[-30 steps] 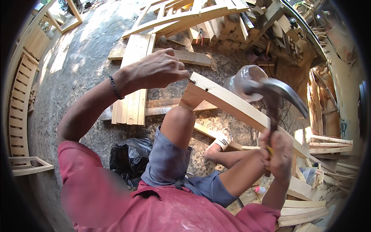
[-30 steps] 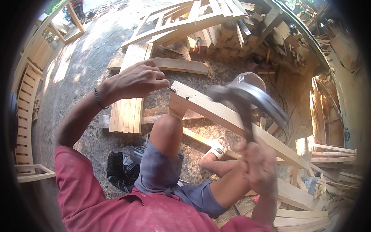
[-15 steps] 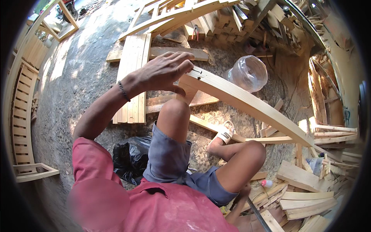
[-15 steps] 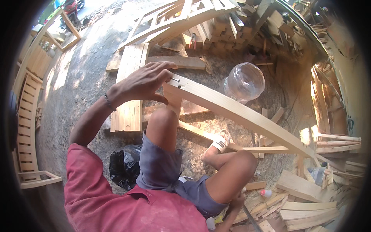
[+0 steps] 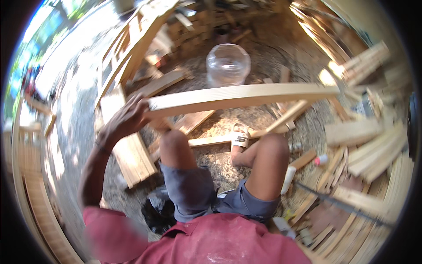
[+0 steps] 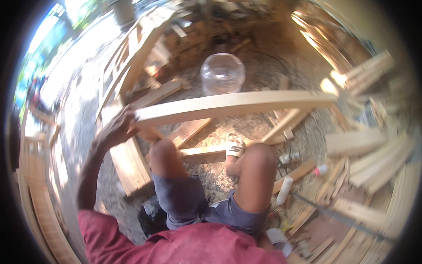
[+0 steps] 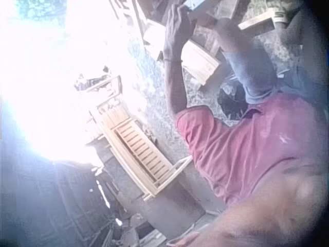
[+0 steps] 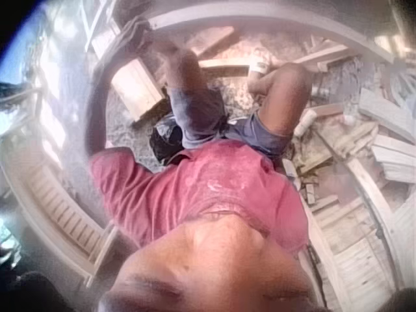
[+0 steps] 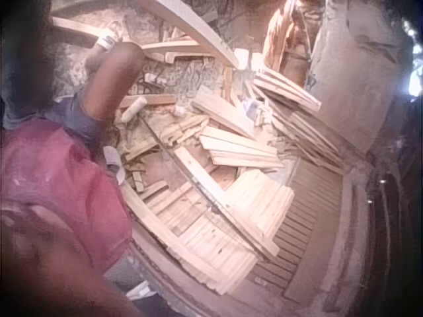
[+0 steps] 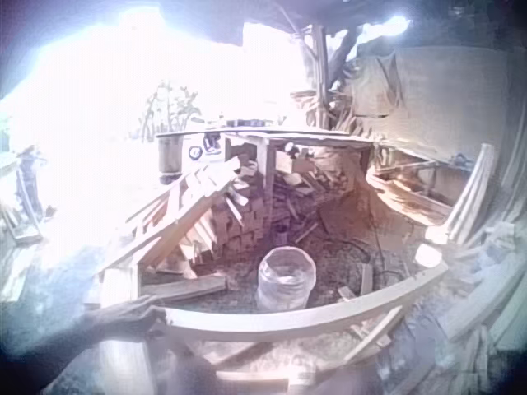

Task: The person assembles a wooden frame by applying glue to joints and hammering nails into pre-drilled holes.

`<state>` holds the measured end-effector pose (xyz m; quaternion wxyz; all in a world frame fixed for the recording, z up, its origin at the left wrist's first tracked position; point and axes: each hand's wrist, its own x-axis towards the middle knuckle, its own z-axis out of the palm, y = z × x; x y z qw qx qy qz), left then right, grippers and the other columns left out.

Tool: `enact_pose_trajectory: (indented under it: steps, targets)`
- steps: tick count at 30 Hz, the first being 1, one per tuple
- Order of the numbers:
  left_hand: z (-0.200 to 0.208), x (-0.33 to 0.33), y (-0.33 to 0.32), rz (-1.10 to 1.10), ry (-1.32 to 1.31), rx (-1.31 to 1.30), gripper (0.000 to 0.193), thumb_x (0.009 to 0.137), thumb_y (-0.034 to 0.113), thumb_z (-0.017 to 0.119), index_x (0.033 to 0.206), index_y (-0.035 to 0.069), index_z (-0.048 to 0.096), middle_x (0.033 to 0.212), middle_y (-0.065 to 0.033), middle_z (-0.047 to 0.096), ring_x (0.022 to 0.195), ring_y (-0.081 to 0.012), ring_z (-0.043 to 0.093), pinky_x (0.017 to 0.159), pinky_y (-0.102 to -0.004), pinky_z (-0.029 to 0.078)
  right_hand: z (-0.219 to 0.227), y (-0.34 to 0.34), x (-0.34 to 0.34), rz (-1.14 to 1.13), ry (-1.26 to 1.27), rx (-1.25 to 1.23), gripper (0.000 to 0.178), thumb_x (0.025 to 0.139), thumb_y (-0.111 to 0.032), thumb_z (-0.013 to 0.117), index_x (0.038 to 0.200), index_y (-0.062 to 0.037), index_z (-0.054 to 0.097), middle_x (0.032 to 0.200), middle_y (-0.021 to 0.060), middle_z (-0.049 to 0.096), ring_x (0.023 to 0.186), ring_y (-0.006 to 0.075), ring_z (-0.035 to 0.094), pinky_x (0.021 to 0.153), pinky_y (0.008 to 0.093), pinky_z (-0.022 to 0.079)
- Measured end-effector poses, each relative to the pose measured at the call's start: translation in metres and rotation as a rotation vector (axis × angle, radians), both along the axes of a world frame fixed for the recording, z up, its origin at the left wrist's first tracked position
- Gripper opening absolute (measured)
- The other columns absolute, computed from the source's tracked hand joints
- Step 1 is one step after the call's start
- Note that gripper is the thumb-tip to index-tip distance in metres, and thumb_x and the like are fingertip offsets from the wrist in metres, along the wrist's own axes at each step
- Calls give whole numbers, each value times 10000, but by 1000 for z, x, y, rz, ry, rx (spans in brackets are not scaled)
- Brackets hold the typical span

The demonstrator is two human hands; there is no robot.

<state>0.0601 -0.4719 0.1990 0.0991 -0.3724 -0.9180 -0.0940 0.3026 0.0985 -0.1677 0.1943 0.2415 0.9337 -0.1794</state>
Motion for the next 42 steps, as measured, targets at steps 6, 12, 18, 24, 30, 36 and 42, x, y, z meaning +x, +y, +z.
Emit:
enact_pose_trajectory:
  steps: [6, 12, 18, 24, 30, 36, 42]
  targets:
    - [22, -2, 23, -65, -71, -112, 595, 725, -16, 766, 1169, 20, 371, 1090, -219, 500, 1012, -436, 546, 883, -463, 482, -39, -11, 19, -95, -27, -61, 332, 996, -324, 523, 915, -7, 583, 776, 95, 619, 620, 113, 560, 529, 280, 434]
    - [12, -9, 24, -115, -36, -127, 602, 715, -27, 771, 1143, 37, 352, 1092, -207, 485, 998, -419, 554, 851, -453, 488, -86, 2, 58, -182, 434, 20, 331, 991, -321, 531, 911, -5, 586, 785, 102, 627, 630, 117, 571, 538, 283, 445]
    - [13, 8, 11, -79, -32, -102, 577, 721, -41, 757, 1127, 39, 356, 1082, -205, 478, 983, -422, 551, 852, -463, 481, 158, 20, -131, -679, 876, -1408, 396, 998, -376, 538, 1165, -19, 571, 983, 86, 676, 902, 138, 649, 773, 286, 510]
    - [3, 4, 9, -85, -12, -58, 557, 733, -27, 746, 1133, 25, 362, 1118, -216, 474, 1030, -421, 536, 896, -448, 471, 326, -34, -255, -650, 664, -1814, 903, 760, -679, 706, 1295, -12, 420, 1161, 166, 574, 1058, 274, 589, 939, 440, 464]
    - [-4, 30, -5, 1, 38, 64, 568, 720, 15, 779, 1118, 20, 374, 1099, -205, 512, 980, -412, 570, 830, -431, 508, 339, -53, -277, -765, 721, -1773, 753, 739, -457, 819, 1298, -149, 419, 1258, 143, 492, 1164, 342, 496, 915, 631, 388]
    - [-5, 82, -30, -20, 9, 168, 572, 697, 49, 816, 1069, 46, 381, 990, -171, 551, 757, -353, 602, 648, -415, 514, 377, -87, -261, -596, 659, -1722, 733, 708, -447, 849, 1244, -120, 471, 1233, 131, 498, 1142, 340, 493, 911, 636, 392]
    - [-20, 145, -38, 110, 25, 350, 642, 729, 27, 816, 1095, 93, 293, 926, -147, 522, 678, -227, 535, 516, -301, 443, 438, -125, -255, -367, 731, -1628, 797, 723, -375, 867, 1290, -25, 430, 1193, 137, 476, 1150, 308, 470, 916, 603, 440]
